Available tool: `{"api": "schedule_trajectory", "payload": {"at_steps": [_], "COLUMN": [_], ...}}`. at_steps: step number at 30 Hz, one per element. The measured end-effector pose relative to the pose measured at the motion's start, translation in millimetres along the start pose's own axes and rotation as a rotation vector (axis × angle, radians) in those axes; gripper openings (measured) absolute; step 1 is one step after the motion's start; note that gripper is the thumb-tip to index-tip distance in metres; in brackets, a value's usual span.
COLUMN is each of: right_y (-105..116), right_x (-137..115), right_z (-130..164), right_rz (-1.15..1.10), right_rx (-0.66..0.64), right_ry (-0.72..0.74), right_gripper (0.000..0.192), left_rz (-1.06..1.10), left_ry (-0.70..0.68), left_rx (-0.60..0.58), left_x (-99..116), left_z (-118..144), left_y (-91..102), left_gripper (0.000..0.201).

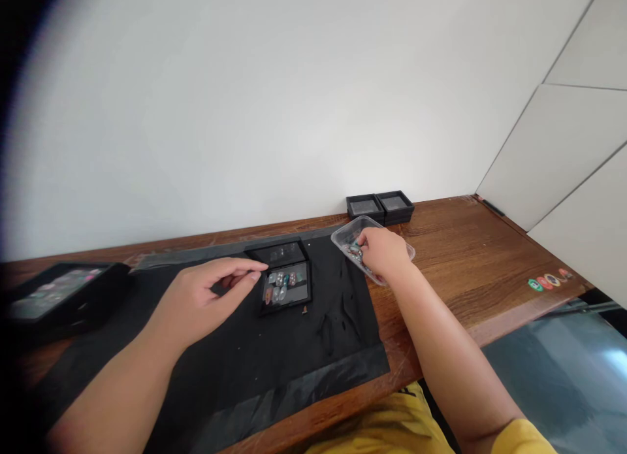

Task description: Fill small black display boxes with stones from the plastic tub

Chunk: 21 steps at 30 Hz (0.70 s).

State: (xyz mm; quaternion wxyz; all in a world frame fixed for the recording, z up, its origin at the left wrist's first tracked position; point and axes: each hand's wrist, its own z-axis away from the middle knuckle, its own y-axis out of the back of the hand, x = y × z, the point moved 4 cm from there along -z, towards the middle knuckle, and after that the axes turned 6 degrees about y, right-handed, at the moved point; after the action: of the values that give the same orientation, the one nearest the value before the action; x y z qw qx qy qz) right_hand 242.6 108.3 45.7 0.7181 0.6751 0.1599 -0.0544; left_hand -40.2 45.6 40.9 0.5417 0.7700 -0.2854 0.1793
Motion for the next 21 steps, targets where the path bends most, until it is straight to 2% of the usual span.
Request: {"api": "schedule_trajectory", "payload": {"at_steps": [2, 5, 8, 10, 15, 21], "right_y": [3, 5, 4, 3, -2, -11], "right_x": [-1, -5, -6, -5, -8, -34], "right_z": [1, 2, 2, 1, 0, 12], "right_rz": [-0.073, -0.245, -0.391, -0.468, -0.758, -1.119], "right_rx": [0.065, 0.150, 0.187, 0.186, 0.121, -0.069], "right_ry": [0.006, 0.104, 0.212, 0.230, 0.324, 0.570], "right_gripper": [0.021, 0.016, 0.012, 0.009, 0.005, 0.027], "left_rz": [-0.002, 0.003, 0.019, 0.029, 0.068, 0.242], "left_ry": [-0.004, -0.006, -0.006, -0.005, -0.055, -0.095], "left_rx": [-0.013, -0.061, -0.116, -0.145, -0.182, -0.208], "left_x": [2, 4, 6, 6, 15, 29], "left_z": [0, 2, 4, 5, 8, 13], "left_y": [-2.2, -8.9, -16.4, -20.2, -25.4, -29.7], "left_gripper": [0.028, 0.030, 0.032, 0.032, 0.032, 0.037]}}
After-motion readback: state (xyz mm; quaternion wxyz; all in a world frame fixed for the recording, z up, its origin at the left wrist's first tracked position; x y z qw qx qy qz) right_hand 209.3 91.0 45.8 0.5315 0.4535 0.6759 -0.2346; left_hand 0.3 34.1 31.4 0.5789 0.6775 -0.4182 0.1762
